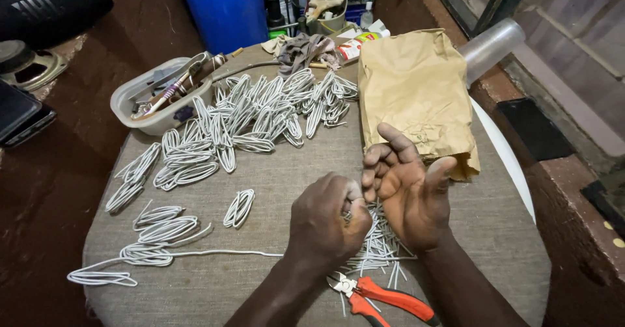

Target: The person uses orange-handled pliers to cut a long white wire into small segments on a table. They repeatedly pick up the wire, position it, and snip it, accumulating a pile of cut pieces next to a brown paper bag.

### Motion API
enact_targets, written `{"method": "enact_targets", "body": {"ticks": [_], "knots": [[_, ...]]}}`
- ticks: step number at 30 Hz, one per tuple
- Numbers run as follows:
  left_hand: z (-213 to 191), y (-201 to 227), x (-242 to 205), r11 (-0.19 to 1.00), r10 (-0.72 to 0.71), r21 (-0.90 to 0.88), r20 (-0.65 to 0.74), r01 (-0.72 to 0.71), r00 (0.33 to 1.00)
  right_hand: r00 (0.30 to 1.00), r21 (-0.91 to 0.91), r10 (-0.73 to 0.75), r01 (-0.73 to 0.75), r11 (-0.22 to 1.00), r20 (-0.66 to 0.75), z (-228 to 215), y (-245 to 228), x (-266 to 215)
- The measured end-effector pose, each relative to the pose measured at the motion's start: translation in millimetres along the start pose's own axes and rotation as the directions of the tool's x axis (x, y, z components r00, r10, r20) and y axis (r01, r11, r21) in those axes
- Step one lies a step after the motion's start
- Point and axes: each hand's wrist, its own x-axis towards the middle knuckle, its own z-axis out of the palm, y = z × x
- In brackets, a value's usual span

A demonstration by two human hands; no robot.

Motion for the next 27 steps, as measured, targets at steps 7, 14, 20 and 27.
{"method": "enact_targets", "body": {"ticks": [7,14,20,27], "knots": [[-20,16,11,0.593,-0.552,-0.525,0.288,0.611,0.783,0.986,0.334,0.16,-0.134,0.933,-0.052,2,-13,4],[-7,-6,1,0.915,-0.283,-0.244,0.182,0.322,0.942,1.0,0.094,0.003,-0.001,0.996,-0.019,-3,-11,8],[-5,-7,3,0.967,-0.185,-0.086,0.405,0.239,0.895,0.967,-0.575,-0.182,0.048,0.817,-0.178,-12,-18,-10],[-12,0,5,0.976,-0.214,0.131,0.726,0.174,0.654,0.825,-0.802,0.203,-0.563,0.202,-0.528,59,-66,-76]]}}
